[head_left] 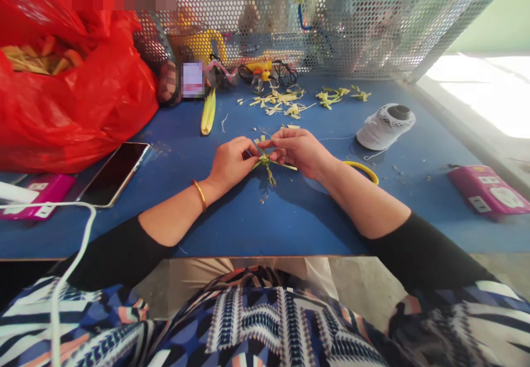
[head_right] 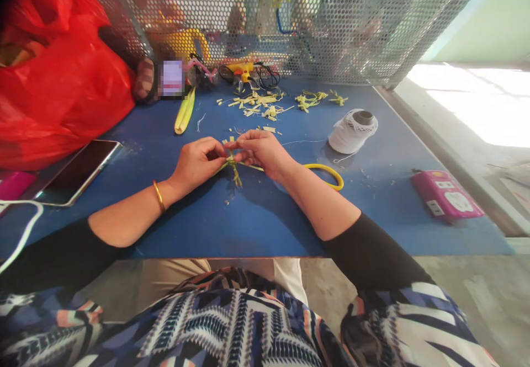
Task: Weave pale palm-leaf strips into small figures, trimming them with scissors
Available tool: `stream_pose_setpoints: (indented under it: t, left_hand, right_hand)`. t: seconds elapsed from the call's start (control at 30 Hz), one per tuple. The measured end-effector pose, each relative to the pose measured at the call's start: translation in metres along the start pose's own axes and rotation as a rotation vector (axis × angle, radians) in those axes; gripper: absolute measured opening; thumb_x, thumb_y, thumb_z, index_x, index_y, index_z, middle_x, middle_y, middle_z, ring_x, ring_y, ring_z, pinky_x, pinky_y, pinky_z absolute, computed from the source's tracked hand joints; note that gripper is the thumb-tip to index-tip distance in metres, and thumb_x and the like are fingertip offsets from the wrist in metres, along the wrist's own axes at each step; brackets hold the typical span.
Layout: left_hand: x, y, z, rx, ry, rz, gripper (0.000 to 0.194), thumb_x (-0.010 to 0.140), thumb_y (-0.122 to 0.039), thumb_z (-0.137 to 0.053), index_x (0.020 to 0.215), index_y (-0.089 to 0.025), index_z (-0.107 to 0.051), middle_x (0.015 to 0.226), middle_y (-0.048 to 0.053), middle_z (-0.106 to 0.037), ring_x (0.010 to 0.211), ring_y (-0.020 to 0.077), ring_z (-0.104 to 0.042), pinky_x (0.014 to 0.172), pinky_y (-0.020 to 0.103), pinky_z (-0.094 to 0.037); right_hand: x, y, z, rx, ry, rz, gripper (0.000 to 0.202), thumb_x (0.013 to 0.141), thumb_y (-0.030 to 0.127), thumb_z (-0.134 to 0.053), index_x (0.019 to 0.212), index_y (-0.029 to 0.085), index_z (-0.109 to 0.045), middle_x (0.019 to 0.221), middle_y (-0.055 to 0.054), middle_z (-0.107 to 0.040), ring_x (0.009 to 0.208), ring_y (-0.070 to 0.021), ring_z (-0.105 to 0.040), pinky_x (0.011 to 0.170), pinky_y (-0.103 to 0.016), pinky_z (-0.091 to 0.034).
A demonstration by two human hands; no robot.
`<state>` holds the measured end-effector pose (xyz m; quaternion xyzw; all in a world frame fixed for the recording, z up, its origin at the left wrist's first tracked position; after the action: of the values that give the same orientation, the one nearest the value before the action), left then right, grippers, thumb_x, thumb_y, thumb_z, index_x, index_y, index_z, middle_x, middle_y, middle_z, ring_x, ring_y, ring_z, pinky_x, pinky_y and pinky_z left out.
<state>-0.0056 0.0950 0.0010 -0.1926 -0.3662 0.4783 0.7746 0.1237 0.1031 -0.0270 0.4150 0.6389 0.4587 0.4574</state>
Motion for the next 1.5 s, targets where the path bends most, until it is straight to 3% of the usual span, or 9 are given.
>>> stream_pose_setpoints:
  t: [0.23, 0.4, 0.5, 0.77, 0.9, 1.1, 1.5]
  left_hand:
    - [0.002, 0.017, -0.003, -0.144, 0.039, 0.118, 0.012, 0.068, -0.020, -0.073, 0.062, -0.018, -0.063, 0.068, 0.000, -0.065, 0.066, 0.0121, -0.056, 0.066, 0.025, -0.042]
    - [0.001, 0.029, -0.014, -0.563, 0.074, 0.309, 0.023, 0.064, -0.031, -0.077, 0.066, -0.016, -0.059, 0.082, 0.004, -0.071, 0.066, 0.0106, -0.058, 0.062, 0.024, -0.045]
    - [-0.001, 0.031, -0.020, -0.707, 0.100, 0.387, 0.029, 0.064, -0.035, -0.078, 0.069, -0.017, -0.056, 0.075, 0.002, -0.069, 0.055, 0.0075, -0.052, 0.051, 0.020, -0.038]
    - [0.001, 0.034, -0.025, -0.890, 0.125, 0.397, 0.035, 0.066, -0.036, -0.077, 0.074, -0.020, -0.046, 0.078, 0.001, -0.071, 0.047, 0.0050, -0.049, 0.043, 0.019, -0.031]
    - [0.002, 0.029, -0.027, -0.872, 0.162, 0.350, 0.032, 0.069, -0.035, -0.073, 0.075, -0.020, -0.045, 0.072, 0.000, -0.069, 0.045, 0.0053, -0.049, 0.042, 0.019, -0.030]
    - [0.003, 0.021, -0.026, -0.613, 0.207, 0.281, 0.018, 0.075, -0.024, -0.065, 0.072, -0.019, -0.048, 0.060, -0.003, -0.063, 0.043, 0.0056, -0.044, 0.041, 0.019, -0.029]
    - [0.005, 0.022, -0.027, -0.435, 0.249, 0.226, 0.018, 0.075, -0.026, -0.064, 0.072, -0.019, -0.048, 0.062, -0.001, -0.066, 0.045, 0.0077, -0.045, 0.043, 0.021, -0.031]
  right_hand:
    - [0.002, 0.002, 0.004, -0.200, -0.087, 0.011, 0.024, 0.082, 0.000, -0.053, 0.068, 0.018, -0.046, 0.064, 0.003, -0.065, 0.044, -0.0049, -0.054, 0.043, -0.017, -0.036]
    - [0.000, 0.002, -0.001, -0.266, -0.091, 0.004, 0.025, 0.083, -0.001, -0.052, 0.069, 0.019, -0.045, 0.062, 0.004, -0.063, 0.044, -0.0053, -0.054, 0.043, -0.017, -0.036]
    - [-0.002, 0.001, -0.006, -0.237, -0.059, 0.010, 0.024, 0.083, -0.001, -0.051, 0.070, 0.019, -0.046, 0.060, 0.005, -0.063, 0.044, -0.0048, -0.055, 0.043, -0.015, -0.036]
    - [-0.004, 0.006, -0.006, -0.228, -0.086, 0.026, 0.025, 0.084, -0.002, -0.050, 0.068, 0.017, -0.048, 0.059, 0.005, -0.063, 0.043, -0.0043, -0.053, 0.042, -0.015, -0.035]
    - [-0.006, 0.005, -0.007, -0.244, -0.098, -0.003, 0.028, 0.085, -0.003, -0.049, 0.066, 0.017, -0.048, 0.056, 0.005, -0.062, 0.041, -0.0040, -0.051, 0.042, -0.016, -0.033]
    - [-0.007, -0.003, -0.012, -0.252, -0.079, -0.047, 0.029, 0.084, -0.005, -0.050, 0.065, 0.017, -0.047, 0.054, 0.005, -0.061, 0.042, -0.0045, -0.052, 0.045, -0.016, -0.037]
    - [-0.004, -0.010, -0.007, -0.311, -0.116, -0.067, 0.031, 0.084, -0.007, -0.048, 0.064, 0.017, -0.049, 0.050, 0.006, -0.056, 0.042, -0.0050, -0.050, 0.048, -0.017, -0.042]
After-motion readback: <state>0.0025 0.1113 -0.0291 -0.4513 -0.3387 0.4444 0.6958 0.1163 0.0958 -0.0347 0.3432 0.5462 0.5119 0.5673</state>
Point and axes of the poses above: each hand's wrist, its own x-axis towards the middle knuckle, its own z-axis out of the back of the hand, y = z × x, the point moved 9 cm from there along x, towards the middle knuckle
